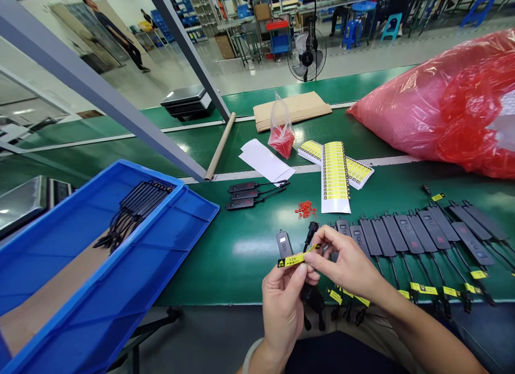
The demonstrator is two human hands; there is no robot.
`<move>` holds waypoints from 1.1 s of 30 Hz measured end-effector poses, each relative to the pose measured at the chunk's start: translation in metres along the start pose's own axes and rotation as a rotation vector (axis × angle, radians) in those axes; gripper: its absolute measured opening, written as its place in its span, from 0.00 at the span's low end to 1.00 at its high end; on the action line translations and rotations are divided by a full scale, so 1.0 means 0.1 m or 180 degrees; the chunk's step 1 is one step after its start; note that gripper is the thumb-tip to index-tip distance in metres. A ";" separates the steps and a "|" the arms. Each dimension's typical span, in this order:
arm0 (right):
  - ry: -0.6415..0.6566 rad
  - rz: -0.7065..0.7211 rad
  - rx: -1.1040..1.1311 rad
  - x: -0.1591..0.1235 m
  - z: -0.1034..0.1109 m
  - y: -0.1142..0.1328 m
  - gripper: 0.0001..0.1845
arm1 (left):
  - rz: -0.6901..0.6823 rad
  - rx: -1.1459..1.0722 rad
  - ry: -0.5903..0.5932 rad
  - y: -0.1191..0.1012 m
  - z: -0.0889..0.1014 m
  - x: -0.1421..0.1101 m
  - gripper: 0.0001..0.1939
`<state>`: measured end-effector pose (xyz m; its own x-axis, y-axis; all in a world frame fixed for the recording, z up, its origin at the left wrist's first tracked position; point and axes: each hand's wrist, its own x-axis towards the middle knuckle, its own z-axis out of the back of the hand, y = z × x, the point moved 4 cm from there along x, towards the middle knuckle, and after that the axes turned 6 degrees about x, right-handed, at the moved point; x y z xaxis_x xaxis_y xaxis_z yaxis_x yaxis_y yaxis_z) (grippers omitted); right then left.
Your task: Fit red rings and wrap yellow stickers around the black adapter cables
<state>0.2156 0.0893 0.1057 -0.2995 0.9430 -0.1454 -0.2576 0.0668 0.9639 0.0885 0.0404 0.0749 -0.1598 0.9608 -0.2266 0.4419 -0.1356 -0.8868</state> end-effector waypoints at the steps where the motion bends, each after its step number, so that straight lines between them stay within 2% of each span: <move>1: -0.0056 0.0072 -0.0097 -0.01 0.01 0.01 0.12 | -0.0053 0.0037 -0.0021 0.00 0.01 0.00 0.07; 5: -0.0584 0.0681 -0.0476 -0.10 0.05 0.12 0.22 | -0.0378 0.0266 -0.0232 0.00 0.07 0.01 0.07; 7: -0.0540 0.0833 -0.0373 -0.14 0.03 0.17 0.14 | -0.0530 0.0449 -0.0343 0.01 0.10 -0.01 0.08; 9: -0.0282 0.0733 0.0053 -0.14 0.00 0.18 0.07 | -0.0626 0.0600 -0.0302 0.03 0.11 -0.04 0.07; 12: 0.0078 0.0440 0.0909 -0.12 -0.03 0.17 0.05 | -0.0601 0.0750 -0.0029 0.08 0.09 -0.07 0.05; 16: 0.0088 0.0442 0.1526 -0.09 -0.01 0.13 0.05 | -0.0833 0.0884 0.0164 -0.02 0.12 -0.06 0.06; 19: -0.0046 0.0571 0.1578 -0.09 0.02 0.11 0.05 | -0.1298 0.0839 0.0328 -0.22 0.14 -0.01 0.07; 22: -0.0048 0.0641 0.1552 -0.10 0.03 0.11 0.04 | -0.1638 0.1073 0.0439 -0.42 0.16 0.04 0.04; 26: -0.0027 0.0583 0.1545 -0.11 0.02 0.12 0.04 | -0.1613 0.1527 0.0562 -0.54 0.15 0.09 0.03; 33: -0.0071 0.0452 0.1459 -0.14 0.02 0.10 0.06 | -0.1584 0.1920 0.0678 -0.65 0.12 0.15 0.03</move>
<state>0.2192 0.0772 0.1178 -0.2812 0.9596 -0.0050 0.2176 0.0689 0.9736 0.0467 0.0610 0.1246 -0.0138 0.9601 0.2794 -0.1985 0.2712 -0.9418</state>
